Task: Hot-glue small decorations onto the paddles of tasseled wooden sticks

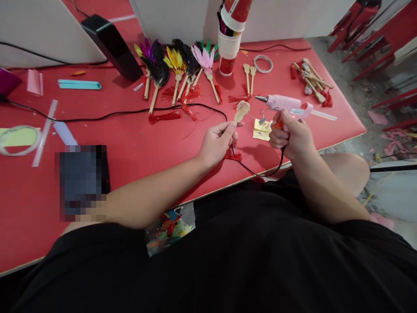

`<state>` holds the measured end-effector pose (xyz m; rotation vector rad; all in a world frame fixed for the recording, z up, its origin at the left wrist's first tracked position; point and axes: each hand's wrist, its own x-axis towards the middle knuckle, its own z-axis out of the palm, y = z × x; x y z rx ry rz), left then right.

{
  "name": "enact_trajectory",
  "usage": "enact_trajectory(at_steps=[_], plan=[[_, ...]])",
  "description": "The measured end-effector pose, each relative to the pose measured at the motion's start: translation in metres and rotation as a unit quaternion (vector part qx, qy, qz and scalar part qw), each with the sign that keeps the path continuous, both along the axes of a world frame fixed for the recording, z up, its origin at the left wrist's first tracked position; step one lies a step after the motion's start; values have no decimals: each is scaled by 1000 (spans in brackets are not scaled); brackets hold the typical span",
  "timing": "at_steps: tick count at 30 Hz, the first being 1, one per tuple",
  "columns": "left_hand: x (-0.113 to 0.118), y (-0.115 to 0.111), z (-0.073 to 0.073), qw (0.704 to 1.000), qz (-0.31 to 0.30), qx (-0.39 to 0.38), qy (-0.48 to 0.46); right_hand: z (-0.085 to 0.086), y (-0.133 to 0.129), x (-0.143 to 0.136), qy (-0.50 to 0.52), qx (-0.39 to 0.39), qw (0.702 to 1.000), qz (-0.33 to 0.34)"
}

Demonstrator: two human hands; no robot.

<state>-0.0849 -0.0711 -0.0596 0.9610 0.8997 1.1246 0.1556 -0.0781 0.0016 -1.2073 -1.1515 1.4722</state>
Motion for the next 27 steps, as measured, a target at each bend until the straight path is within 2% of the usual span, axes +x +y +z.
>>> enact_trajectory(at_steps=[3,8,11,14,21,27], plan=[[0,-1,-1,1000,-6,7,-5,-3,-1,-1,-6,15,1000,-15],[-2,-3,0,1000,-16,-17,-13,-20,1,-6,-50,78,994,-52],[-1,-4,1,1000,-20,-20,-14,-30,2,-2,-107,121,983,-92],[0,-4,2,999,-29,-8,-19,-32,0,5,-183,136,966,-120],[-1,-6,4,999,-33,-4,-2,-19,-6,6,-256,184,946,-73],[-2,-8,6,999,-40,11,8,-26,-4,8,-301,251,918,-66]])
